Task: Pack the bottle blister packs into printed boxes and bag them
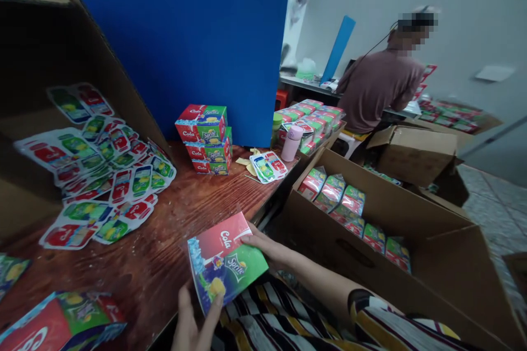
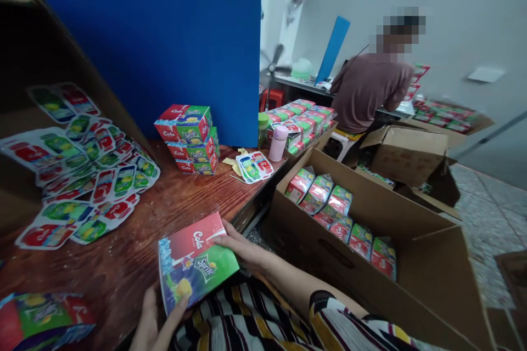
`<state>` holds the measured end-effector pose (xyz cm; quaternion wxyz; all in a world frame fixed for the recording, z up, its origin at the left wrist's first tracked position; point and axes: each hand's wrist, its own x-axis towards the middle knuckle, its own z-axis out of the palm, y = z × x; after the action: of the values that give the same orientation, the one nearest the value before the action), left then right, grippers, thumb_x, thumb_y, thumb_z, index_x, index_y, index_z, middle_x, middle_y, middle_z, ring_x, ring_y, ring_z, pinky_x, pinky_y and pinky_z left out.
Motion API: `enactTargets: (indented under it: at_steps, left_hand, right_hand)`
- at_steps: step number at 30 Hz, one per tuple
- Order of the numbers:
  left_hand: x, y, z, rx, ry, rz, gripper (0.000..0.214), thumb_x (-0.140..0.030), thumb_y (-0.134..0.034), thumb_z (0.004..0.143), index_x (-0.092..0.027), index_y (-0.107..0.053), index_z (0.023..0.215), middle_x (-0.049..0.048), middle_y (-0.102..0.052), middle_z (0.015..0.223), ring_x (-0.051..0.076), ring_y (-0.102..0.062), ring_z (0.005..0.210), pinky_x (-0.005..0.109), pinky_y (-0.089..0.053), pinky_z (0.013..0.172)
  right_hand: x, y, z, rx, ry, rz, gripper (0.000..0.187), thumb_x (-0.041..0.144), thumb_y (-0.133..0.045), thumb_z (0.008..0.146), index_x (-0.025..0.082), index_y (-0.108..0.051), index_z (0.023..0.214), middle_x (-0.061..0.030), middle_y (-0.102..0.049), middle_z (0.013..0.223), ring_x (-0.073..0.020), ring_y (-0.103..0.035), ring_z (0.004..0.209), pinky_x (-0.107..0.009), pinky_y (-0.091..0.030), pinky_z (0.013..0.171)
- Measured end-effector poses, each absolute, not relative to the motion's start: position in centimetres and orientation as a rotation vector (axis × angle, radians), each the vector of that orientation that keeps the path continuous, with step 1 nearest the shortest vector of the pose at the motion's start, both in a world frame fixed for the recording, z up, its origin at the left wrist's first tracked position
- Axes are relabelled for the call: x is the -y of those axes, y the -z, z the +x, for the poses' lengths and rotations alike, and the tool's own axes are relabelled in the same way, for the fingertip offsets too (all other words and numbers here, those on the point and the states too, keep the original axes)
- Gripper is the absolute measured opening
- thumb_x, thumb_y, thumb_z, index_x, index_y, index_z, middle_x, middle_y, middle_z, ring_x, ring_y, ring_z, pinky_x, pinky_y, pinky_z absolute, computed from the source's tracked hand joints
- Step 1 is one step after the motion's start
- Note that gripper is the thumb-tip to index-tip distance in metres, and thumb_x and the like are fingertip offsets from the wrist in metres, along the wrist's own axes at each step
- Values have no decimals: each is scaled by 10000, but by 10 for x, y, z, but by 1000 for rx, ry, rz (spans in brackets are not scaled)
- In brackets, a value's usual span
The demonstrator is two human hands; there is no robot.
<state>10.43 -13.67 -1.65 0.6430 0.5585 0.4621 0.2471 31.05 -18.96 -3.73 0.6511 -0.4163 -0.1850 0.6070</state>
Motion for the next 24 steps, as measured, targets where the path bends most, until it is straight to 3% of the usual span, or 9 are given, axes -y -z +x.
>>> enactTargets:
  at_steps: [3,7,9,13,16,19,24]
  left_hand:
    - [139,9,116,-1022,-581,1331,838,-575,-745,608,-215,-423,1293,126,-558,1275,337,-493,1241,450,-426,1026]
    - [143,-10,136,-771,-592,1280,902,-630,-738,585,-219,-435,1328,150,-459,1404,348,-491,1237,376,-525,893]
    - [144,-18,143,-659,-587,1246,824,-652,-695,626,-237,-479,1304,147,-486,1385,331,-569,1142,362,-553,815]
    - [142,-17,149,-733,-556,1340,608,-578,-700,673,-227,-597,1159,116,-628,1199,248,-654,968,323,-550,801]
    - [136,-7,145,-807,-492,1386,558,-586,-716,640,-191,-659,1030,86,-699,1004,224,-674,890,292,-558,770]
    - [127,-1,139,-830,-440,1378,577,-604,-739,591,-181,-685,978,77,-722,923,237,-690,850,298,-575,747]
    - [111,0,133,-872,-280,1319,628,-626,-789,486,-195,-705,934,83,-744,922,281,-703,869,329,-592,760]
  right_hand:
    - [197,26,314,405,-1368,-911,748,287,-789,645,260,-450,1312,-38,-684,1080,-218,-673,913,-388,-489,873]
    - [217,22,343,254,-1246,-974,470,399,-723,653,140,-625,1033,-88,-726,887,-228,-688,804,-367,-506,832]
    - [238,15,370,180,-1121,-1049,400,452,-665,669,142,-641,922,-105,-728,832,-243,-688,781,-381,-510,827]
    - [308,-23,440,166,-695,-1337,359,492,-583,715,177,-627,882,-125,-720,823,-286,-684,761,-430,-527,742]
    - [377,-56,489,136,-438,-1561,373,484,-555,779,149,-625,927,-170,-703,887,-272,-675,744,-410,-513,702]
    - [440,-72,522,155,-210,-1721,385,407,-565,827,122,-586,1086,-214,-652,1087,-235,-666,826,-364,-481,718]
    - [502,-48,546,-48,79,-2136,578,432,-686,727,155,-523,1207,-204,-637,1127,-258,-649,878,-349,-476,707]
